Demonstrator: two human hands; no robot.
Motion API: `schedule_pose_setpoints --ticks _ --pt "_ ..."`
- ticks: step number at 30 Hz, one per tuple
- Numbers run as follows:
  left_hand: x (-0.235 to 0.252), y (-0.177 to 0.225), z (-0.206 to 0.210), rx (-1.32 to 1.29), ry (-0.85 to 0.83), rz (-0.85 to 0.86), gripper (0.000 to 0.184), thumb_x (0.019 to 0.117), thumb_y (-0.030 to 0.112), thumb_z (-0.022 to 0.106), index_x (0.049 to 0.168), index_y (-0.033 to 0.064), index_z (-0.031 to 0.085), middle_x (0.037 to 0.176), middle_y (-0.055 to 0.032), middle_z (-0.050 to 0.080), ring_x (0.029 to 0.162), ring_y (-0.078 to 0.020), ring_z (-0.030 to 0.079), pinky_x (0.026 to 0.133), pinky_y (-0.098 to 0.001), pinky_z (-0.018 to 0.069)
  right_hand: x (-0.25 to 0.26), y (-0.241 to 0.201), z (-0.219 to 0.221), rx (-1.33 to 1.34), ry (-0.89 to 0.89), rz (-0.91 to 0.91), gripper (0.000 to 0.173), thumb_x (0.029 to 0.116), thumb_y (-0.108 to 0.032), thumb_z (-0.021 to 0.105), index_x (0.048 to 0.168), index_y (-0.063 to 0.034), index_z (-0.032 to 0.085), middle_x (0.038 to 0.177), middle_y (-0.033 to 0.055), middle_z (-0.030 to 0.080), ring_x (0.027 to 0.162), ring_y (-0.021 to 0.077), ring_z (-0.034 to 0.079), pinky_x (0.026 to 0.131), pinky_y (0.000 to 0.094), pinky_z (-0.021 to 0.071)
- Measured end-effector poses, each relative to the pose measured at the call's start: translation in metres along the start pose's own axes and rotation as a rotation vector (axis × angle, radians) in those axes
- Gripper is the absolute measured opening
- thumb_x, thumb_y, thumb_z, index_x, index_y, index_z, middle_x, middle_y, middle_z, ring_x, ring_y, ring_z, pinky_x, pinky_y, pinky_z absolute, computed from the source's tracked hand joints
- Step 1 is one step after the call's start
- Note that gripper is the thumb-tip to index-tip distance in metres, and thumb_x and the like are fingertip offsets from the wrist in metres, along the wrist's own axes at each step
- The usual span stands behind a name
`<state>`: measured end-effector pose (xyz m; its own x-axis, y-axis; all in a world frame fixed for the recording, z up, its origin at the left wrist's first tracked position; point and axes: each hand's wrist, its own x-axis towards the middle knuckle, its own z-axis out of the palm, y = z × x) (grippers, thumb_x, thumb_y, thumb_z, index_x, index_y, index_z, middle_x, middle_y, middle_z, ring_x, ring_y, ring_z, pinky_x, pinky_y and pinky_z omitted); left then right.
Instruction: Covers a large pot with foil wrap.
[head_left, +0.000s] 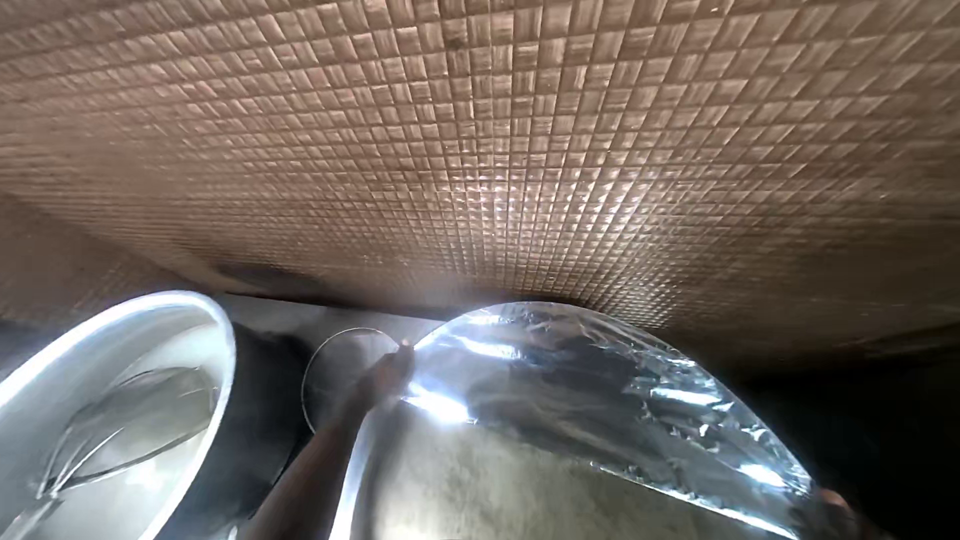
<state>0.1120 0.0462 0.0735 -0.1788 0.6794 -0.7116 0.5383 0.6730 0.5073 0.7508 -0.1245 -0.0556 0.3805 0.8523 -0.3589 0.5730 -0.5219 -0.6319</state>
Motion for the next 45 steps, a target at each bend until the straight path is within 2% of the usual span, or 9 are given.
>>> schedule_pose_setpoints --ticks 7,10,14,20,25,30,34,37,45 --pt "0.067 -0.060 0.001 -0.189 -0.087 0.184 0.057 0.1118 0.048 0.020 0.087 0.0089 0.054 0.065 0.0007 0.047 0.053 -0.0118 0.047 0.053 -0.0288 0.0434 -0.018 -0.049 -0.002 -0.072 0.011 0.097 0.069 0.1093 -0.052 0.027 0.127 0.0067 0.060 0.105 0.0236 0.068 0.095 0.0311 0.069 0.091 0.0548 0.0539" --pt "0.076 -0.065 -0.005 -0.169 -0.113 0.141 0.056 0.1112 0.050 0.022 0.093 0.0082 0.055 0.066 0.0003 0.046 0.053 -0.0122 0.045 0.052 -0.0289 0.0423 -0.017 -0.050 0.001 -0.022 0.020 0.196 0.072 0.1078 -0.056 0.029 0.128 0.0053 0.060 0.110 0.0257 0.068 0.101 0.0355 0.068 0.094 0.0579 0.0521" --pt "0.069 -0.023 -0.029 0.118 -0.190 -0.017 0.072 0.1075 0.061 0.023 0.136 0.0049 0.057 0.124 -0.0207 0.062 0.109 -0.0330 0.060 0.092 -0.0559 0.0489 0.007 -0.070 -0.007 0.121 -0.034 0.176 0.056 0.1103 -0.044 0.038 0.141 -0.0009 0.055 0.130 0.0229 0.064 0.119 0.0333 0.064 0.104 0.0543 0.0500" --pt "0.090 0.011 -0.008 0.256 -0.181 0.152 0.089 0.1047 0.066 0.010 0.138 -0.0033 0.056 0.136 -0.0291 0.057 0.129 -0.0400 0.054 0.108 -0.0596 0.0413 0.060 -0.135 0.002 0.243 -0.235 0.213 0.072 0.1080 -0.060 0.021 0.143 -0.0059 0.055 0.130 0.0170 0.065 0.116 0.0280 0.064 0.099 0.0485 0.0519" --pt "0.095 0.005 0.006 0.272 -0.152 0.171 0.082 0.1083 0.058 0.011 0.131 -0.0065 0.057 0.123 -0.0306 0.061 0.115 -0.0406 0.060 0.099 -0.0584 0.0467 0.066 -0.136 0.014 0.192 -0.200 0.289 0.076 0.1047 -0.067 0.025 0.134 -0.0066 0.061 0.118 0.0174 0.068 0.102 0.0283 0.066 0.089 0.0505 0.0540" --pt "0.097 0.017 -0.011 0.060 -0.271 0.052 0.085 0.1011 0.073 0.016 0.146 0.0097 0.051 0.143 -0.0177 0.056 0.130 -0.0313 0.055 0.105 -0.0559 0.0457 0.084 -0.166 0.004 -0.105 -0.252 0.212 0.085 0.1019 -0.072 0.026 0.140 -0.0037 0.059 0.136 0.0238 0.062 0.129 0.0373 0.057 0.110 0.0613 0.0421" --pt "0.115 0.041 -0.002 0.078 -0.291 0.104 0.087 0.0962 0.080 0.019 0.148 0.0191 0.052 0.151 -0.0085 0.053 0.138 -0.0262 0.049 0.110 -0.0550 0.0416 0.110 -0.196 0.023 0.005 -0.215 0.129 0.082 0.1013 -0.073 0.024 0.114 -0.0060 0.070 0.109 0.0180 0.071 0.101 0.0311 0.067 0.092 0.0555 0.0528" --pt "0.103 0.058 0.011 0.202 -0.288 0.228 0.081 0.1041 0.068 0.017 0.153 0.0090 0.043 0.157 -0.0173 0.043 0.146 -0.0291 0.040 0.118 -0.0537 0.0336 0.106 -0.208 0.041 0.154 -0.258 0.277 0.085 0.0970 -0.079 0.028 0.141 -0.0132 0.060 0.129 0.0143 0.068 0.117 0.0315 0.067 0.097 0.0573 0.0555" --pt "0.107 0.063 0.016 0.211 -0.284 0.295 0.071 0.1089 0.057 0.020 0.152 0.0054 0.044 0.156 -0.0196 0.044 0.146 -0.0297 0.040 0.119 -0.0528 0.0322 0.117 -0.225 0.041 -0.079 -0.343 0.093 0.080 0.1014 -0.073 0.024 0.143 -0.0138 0.059 0.143 0.0132 0.061 0.135 0.0288 0.055 0.114 0.0544 0.0414"
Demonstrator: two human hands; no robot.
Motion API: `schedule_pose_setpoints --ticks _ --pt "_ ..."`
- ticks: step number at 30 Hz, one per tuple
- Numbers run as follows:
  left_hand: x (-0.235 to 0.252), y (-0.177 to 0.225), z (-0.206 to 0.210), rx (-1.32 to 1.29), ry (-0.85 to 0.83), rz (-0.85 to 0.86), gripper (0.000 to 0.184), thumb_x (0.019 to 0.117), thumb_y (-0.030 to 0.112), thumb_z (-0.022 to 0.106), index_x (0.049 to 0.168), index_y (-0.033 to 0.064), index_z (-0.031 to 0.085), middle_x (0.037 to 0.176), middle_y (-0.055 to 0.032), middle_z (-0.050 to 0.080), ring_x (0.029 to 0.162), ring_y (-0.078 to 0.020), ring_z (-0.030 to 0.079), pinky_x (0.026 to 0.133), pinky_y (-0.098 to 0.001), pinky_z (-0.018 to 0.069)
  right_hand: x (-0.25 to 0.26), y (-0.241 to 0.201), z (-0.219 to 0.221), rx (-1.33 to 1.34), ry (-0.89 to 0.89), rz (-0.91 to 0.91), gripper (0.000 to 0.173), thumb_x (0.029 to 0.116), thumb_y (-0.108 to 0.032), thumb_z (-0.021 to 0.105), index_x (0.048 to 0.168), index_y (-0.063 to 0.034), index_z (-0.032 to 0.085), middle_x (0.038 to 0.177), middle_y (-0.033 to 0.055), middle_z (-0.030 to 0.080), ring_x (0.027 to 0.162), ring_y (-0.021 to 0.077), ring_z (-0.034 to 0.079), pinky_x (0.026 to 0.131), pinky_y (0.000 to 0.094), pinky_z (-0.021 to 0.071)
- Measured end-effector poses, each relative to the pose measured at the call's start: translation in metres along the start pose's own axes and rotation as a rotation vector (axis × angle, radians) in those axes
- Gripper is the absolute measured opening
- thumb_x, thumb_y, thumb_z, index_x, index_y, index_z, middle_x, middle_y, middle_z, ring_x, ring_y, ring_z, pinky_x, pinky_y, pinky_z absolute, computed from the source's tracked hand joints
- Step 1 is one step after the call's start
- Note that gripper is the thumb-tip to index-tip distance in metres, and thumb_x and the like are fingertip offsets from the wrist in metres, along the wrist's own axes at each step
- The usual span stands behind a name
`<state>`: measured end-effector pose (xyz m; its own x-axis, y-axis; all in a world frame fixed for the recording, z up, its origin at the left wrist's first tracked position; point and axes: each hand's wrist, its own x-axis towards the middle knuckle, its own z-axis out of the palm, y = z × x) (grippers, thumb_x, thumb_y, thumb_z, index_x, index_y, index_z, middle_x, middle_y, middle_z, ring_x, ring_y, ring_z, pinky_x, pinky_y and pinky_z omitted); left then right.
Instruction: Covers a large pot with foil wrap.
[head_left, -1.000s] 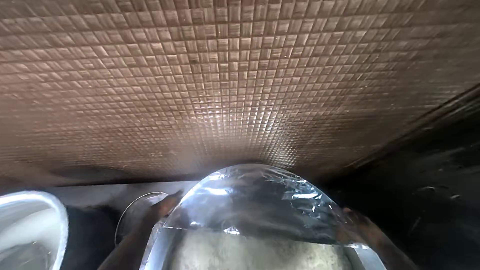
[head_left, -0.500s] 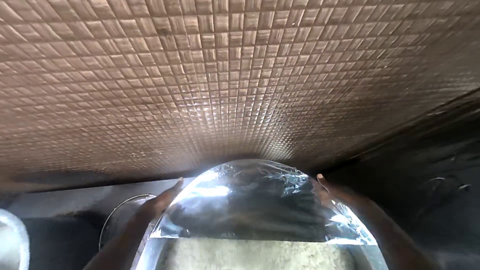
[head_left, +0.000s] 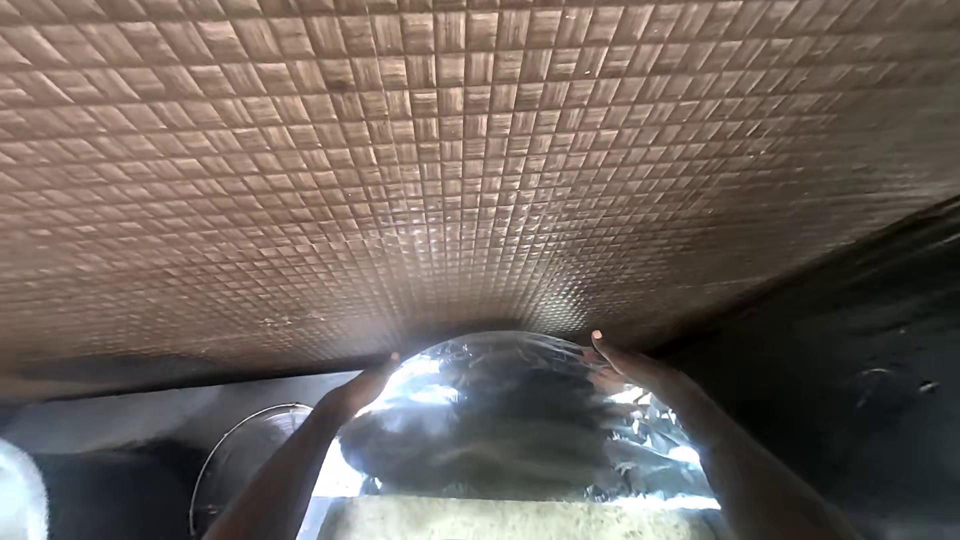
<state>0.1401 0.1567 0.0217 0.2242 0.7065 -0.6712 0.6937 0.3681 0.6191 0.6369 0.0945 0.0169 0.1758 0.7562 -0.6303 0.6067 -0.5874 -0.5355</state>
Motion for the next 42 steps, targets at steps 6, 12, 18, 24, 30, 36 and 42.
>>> schedule_pose_setpoints --ticks 6,12,18,24,30,36,42 --pt "0.046 0.029 0.000 -0.044 -0.057 -0.073 0.095 0.0949 0.082 0.016 0.144 0.0108 0.056 0.146 -0.0167 0.055 0.135 -0.0316 0.052 0.110 -0.0569 0.0418 0.005 -0.067 0.011 -0.038 0.020 0.059 0.087 0.1009 -0.073 0.026 0.124 0.0000 0.067 0.122 0.0223 0.068 0.116 0.0338 0.065 0.102 0.0550 0.0487" --pt "0.037 0.065 0.027 0.256 -0.008 0.043 0.093 0.1013 0.072 0.014 0.130 -0.0007 0.063 0.134 -0.0261 0.061 0.130 -0.0388 0.055 0.108 -0.0623 0.0409 0.035 -0.042 0.033 -0.073 0.012 -0.038 0.094 0.0883 -0.089 0.026 0.119 -0.0129 0.073 0.116 0.0144 0.072 0.112 0.0309 0.068 0.099 0.0592 0.0505" --pt "0.031 0.073 0.023 0.276 -0.033 0.030 0.087 0.1044 0.066 0.014 0.131 -0.0019 0.062 0.134 -0.0275 0.060 0.130 -0.0398 0.055 0.108 -0.0613 0.0398 0.025 -0.075 0.022 -0.198 -0.119 -0.008 0.093 0.0973 -0.079 0.021 0.121 -0.0027 0.069 0.121 0.0204 0.069 0.118 0.0342 0.064 0.103 0.0584 0.0466" --pt "0.036 0.124 0.042 0.309 -0.077 0.182 0.074 0.1069 0.062 0.020 0.145 0.0081 0.055 0.144 -0.0194 0.057 0.136 -0.0339 0.052 0.114 -0.0586 0.0371 0.015 -0.136 0.044 -0.182 -0.113 -0.242 0.078 0.1042 -0.068 0.023 0.136 -0.0096 0.064 0.132 0.0196 0.065 0.126 0.0357 0.060 0.108 0.0630 0.0422" --pt "0.049 0.132 0.075 0.622 0.053 0.109 0.072 0.1061 0.063 0.017 0.135 0.0148 0.063 0.131 -0.0160 0.066 0.125 -0.0365 0.060 0.101 -0.0661 0.0444 0.000 -0.156 0.079 -0.198 -0.102 -0.196 0.081 0.1027 -0.071 0.021 0.132 -0.0113 0.067 0.130 0.0195 0.067 0.124 0.0383 0.061 0.104 0.0678 0.0409" --pt "0.054 0.138 0.071 0.540 -0.019 0.089 0.080 0.1052 0.065 0.015 0.129 0.0081 0.066 0.127 -0.0198 0.067 0.122 -0.0360 0.062 0.102 -0.0636 0.0457 0.023 -0.171 0.079 -0.286 -0.226 -0.211 0.080 0.1024 -0.072 0.019 0.138 -0.0151 0.063 0.138 0.0152 0.063 0.133 0.0323 0.056 0.110 0.0637 0.0400" --pt "0.031 0.128 0.056 0.467 0.033 0.192 0.064 0.1085 0.057 0.025 0.147 0.0152 0.054 0.141 -0.0159 0.060 0.133 -0.0334 0.055 0.112 -0.0609 0.0394 0.008 -0.158 0.075 -0.150 -0.099 -0.304 0.073 0.1042 -0.068 0.023 0.141 -0.0185 0.061 0.136 0.0152 0.064 0.129 0.0331 0.059 0.108 0.0637 0.0419"
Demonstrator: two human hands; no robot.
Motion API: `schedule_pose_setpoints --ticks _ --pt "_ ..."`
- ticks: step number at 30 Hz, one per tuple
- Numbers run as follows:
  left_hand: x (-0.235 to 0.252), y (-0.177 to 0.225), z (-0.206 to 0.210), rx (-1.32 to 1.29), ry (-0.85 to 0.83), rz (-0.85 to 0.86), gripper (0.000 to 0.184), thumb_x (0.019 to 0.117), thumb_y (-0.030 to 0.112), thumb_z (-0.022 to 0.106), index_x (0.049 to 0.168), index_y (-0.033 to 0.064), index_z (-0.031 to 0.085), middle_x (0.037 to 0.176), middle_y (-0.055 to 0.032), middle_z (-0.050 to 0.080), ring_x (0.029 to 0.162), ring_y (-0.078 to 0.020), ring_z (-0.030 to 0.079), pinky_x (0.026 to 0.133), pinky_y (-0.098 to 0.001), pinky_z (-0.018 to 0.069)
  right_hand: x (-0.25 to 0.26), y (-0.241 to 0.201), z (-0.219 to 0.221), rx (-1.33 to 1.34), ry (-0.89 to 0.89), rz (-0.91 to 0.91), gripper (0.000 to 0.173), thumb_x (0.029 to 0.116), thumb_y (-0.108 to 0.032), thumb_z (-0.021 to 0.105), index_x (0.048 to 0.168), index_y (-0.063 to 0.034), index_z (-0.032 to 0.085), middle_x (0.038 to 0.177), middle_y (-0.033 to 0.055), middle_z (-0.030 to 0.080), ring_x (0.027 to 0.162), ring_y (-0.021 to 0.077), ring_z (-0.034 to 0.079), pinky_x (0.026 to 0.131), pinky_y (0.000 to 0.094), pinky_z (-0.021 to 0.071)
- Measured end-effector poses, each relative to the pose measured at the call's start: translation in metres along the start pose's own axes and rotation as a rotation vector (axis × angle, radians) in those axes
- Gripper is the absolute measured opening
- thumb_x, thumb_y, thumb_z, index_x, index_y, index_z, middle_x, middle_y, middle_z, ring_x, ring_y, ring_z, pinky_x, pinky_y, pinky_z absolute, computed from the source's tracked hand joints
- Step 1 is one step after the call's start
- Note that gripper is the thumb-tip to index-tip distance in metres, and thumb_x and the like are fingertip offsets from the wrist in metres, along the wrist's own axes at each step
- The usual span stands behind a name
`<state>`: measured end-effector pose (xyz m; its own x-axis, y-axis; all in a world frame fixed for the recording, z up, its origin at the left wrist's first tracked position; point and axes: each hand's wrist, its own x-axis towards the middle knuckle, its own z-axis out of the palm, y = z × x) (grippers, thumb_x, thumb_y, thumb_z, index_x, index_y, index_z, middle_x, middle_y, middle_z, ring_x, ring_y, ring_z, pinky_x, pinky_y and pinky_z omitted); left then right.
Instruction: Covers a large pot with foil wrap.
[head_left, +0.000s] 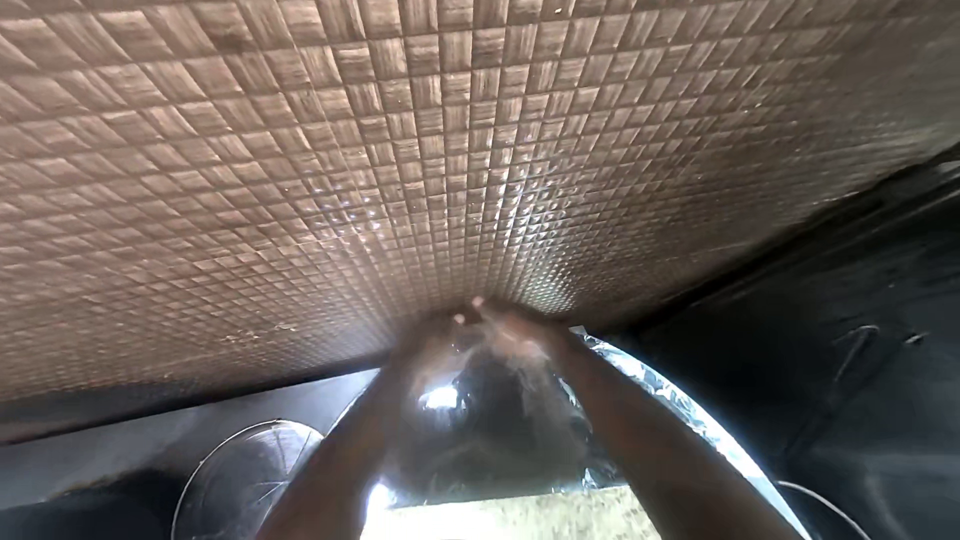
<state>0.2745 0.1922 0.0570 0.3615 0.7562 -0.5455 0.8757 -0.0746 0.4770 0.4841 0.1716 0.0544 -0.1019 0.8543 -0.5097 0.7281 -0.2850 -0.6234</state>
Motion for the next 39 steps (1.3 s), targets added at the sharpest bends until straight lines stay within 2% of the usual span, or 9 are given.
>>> schedule_pose_setpoints --ticks 3,8,11,15,19,24,29,35,39 --pt "-0.029 -0.058 -0.010 -0.001 0.097 -0.077 0.067 0.1062 0.063 0.023 0.145 0.0193 0.056 0.139 -0.0146 0.062 0.131 -0.0347 0.057 0.109 -0.0642 0.0408 -0.035 0.049 -0.043 0.040 0.193 0.045 0.072 0.1055 -0.065 0.023 0.142 -0.0160 0.060 0.139 0.0152 0.062 0.131 0.0340 0.057 0.110 0.0645 0.0399" --pt "-0.090 -0.149 0.017 -0.326 0.104 -0.198 0.071 0.1080 0.058 0.022 0.137 0.0058 0.060 0.123 -0.0174 0.067 0.116 -0.0285 0.064 0.104 -0.0537 0.0480 -0.125 0.186 -0.065 0.245 0.361 0.406 0.084 0.1031 -0.071 0.019 0.115 -0.0038 0.069 0.106 0.0192 0.070 0.098 0.0337 0.068 0.090 0.0578 0.0526" --pt "-0.093 -0.161 0.039 -0.361 0.201 -0.213 0.070 0.1085 0.057 0.019 0.123 0.0066 0.066 0.098 -0.0141 0.070 0.090 -0.0270 0.068 0.085 -0.0525 0.0552 -0.156 0.224 -0.039 0.348 0.301 0.535 0.086 0.1030 -0.071 0.019 0.128 -0.0018 0.064 0.115 0.0221 0.068 0.105 0.0332 0.065 0.095 0.0550 0.0510" --pt "-0.093 -0.164 0.037 -0.467 0.201 -0.239 0.073 0.1086 0.057 0.019 0.130 0.0018 0.062 0.110 -0.0204 0.068 0.101 -0.0301 0.066 0.092 -0.0526 0.0524 -0.167 0.236 -0.026 0.591 0.322 0.543 0.083 0.1027 -0.071 0.024 0.139 -0.0041 0.057 0.130 0.0205 0.064 0.119 0.0323 0.061 0.100 0.0546 0.0486" --pt "-0.116 -0.176 0.038 -0.383 0.294 -0.272 0.070 0.1084 0.057 0.023 0.149 0.0067 0.048 0.141 -0.0230 0.058 0.131 -0.0366 0.056 0.110 -0.0599 0.0421 -0.191 0.240 -0.034 0.554 0.395 0.491 0.083 0.1028 -0.071 0.016 0.126 -0.0082 0.066 0.114 0.0186 0.069 0.104 0.0310 0.066 0.091 0.0540 0.0518" --pt "-0.161 -0.200 0.079 -0.129 0.487 -0.372 0.070 0.1057 0.061 0.026 0.148 0.0104 0.051 0.127 -0.0252 0.066 0.119 -0.0433 0.063 0.099 -0.0685 0.0465 -0.226 0.246 0.010 0.150 0.461 0.499 0.070 0.1032 -0.068 0.027 0.148 -0.0195 0.051 0.142 0.0153 0.059 0.127 0.0370 0.060 0.103 0.0655 0.0472" --pt "-0.187 -0.206 0.088 -0.004 0.483 -0.553 0.072 0.1054 0.061 0.019 0.150 0.0131 0.049 0.134 -0.0190 0.065 0.124 -0.0373 0.063 0.101 -0.0635 0.0474 -0.256 0.250 0.048 -0.155 0.744 0.450 0.084 0.1020 -0.069 0.025 0.161 -0.0103 0.029 0.163 0.0139 0.038 0.147 0.0360 0.041 0.116 0.0602 0.0361" --pt "-0.210 -0.220 0.105 0.126 0.647 -0.024 0.069 0.1079 0.046 0.034 0.159 -0.0003 0.030 0.157 -0.0256 0.041 0.143 -0.0402 0.044 0.119 -0.0519 0.0355 -0.268 0.258 0.094 -0.518 0.657 0.284 0.095 0.0972 -0.077 0.015 0.166 -0.0108 0.011 0.173 0.0056 0.008 0.160 0.0256 0.006 0.127 0.0556 0.0101" --pt "-0.215 -0.208 0.107 0.047 0.515 -0.087 0.072 0.1093 0.045 0.030 0.162 -0.0009 0.016 0.158 -0.0258 0.039 0.145 -0.0368 0.044 0.120 -0.0500 0.0345 -0.271 0.259 0.097 -0.539 0.628 0.309 0.098 0.0963 -0.078 0.012 0.165 -0.0092 0.014 0.173 0.0072 0.009 0.160 0.0263 0.006 0.127 0.0550 0.0100"
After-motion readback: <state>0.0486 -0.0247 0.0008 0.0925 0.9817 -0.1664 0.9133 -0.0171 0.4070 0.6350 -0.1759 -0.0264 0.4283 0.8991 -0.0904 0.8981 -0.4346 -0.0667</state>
